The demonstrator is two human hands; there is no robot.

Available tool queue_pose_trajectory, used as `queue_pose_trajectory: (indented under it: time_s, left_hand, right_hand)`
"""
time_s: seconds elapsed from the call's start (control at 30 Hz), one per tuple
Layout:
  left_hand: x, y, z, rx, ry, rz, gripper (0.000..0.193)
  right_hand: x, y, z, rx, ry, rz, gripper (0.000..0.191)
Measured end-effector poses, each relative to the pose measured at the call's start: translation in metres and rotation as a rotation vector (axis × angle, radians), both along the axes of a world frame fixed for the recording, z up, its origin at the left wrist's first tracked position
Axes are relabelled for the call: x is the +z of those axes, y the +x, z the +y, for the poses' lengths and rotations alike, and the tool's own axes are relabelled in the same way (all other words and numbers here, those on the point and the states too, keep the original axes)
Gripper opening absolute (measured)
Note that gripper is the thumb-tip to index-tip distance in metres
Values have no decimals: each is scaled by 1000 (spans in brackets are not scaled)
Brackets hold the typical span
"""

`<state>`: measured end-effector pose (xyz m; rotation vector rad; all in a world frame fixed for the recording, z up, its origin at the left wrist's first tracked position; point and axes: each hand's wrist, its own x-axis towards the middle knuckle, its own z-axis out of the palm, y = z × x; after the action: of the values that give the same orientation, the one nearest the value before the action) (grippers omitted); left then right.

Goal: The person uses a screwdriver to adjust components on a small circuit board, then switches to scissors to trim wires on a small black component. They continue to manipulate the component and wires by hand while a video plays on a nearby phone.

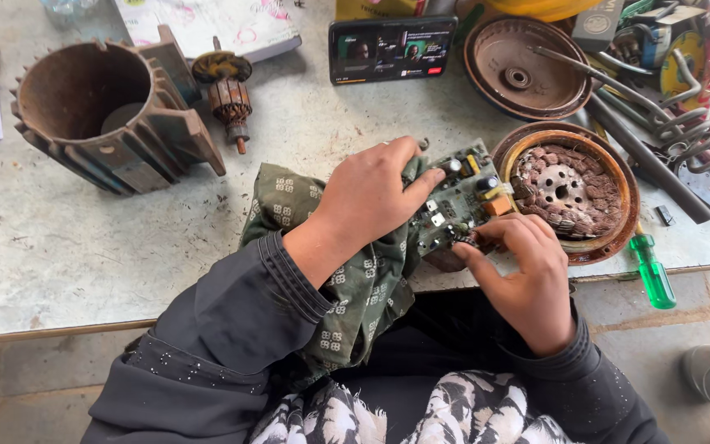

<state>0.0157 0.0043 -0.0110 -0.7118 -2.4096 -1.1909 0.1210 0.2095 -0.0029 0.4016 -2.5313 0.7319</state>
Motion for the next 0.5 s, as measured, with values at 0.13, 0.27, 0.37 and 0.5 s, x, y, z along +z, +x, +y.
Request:
queue_pose_trajectory:
  time_s: [0.13, 0.27, 0.37, 0.5]
  left_hand:
    - [-3, 0, -1, -24, 20, 25, 38]
    - [-1, -1, -1, -16, -10, -4, 39]
    - [-1, -1, -1, -23, 1, -9, 38]
    - [0, 0, -1, -44, -12, 49, 38]
  right_hand:
    - [-10, -5, 14, -16, -291, -249, 24]
    - [-2, 0, 12, 102, -341, -184, 24]
    - [5, 8, -2, 131, -76, -9, 47]
    - [11, 9, -12, 123, 126, 118, 40]
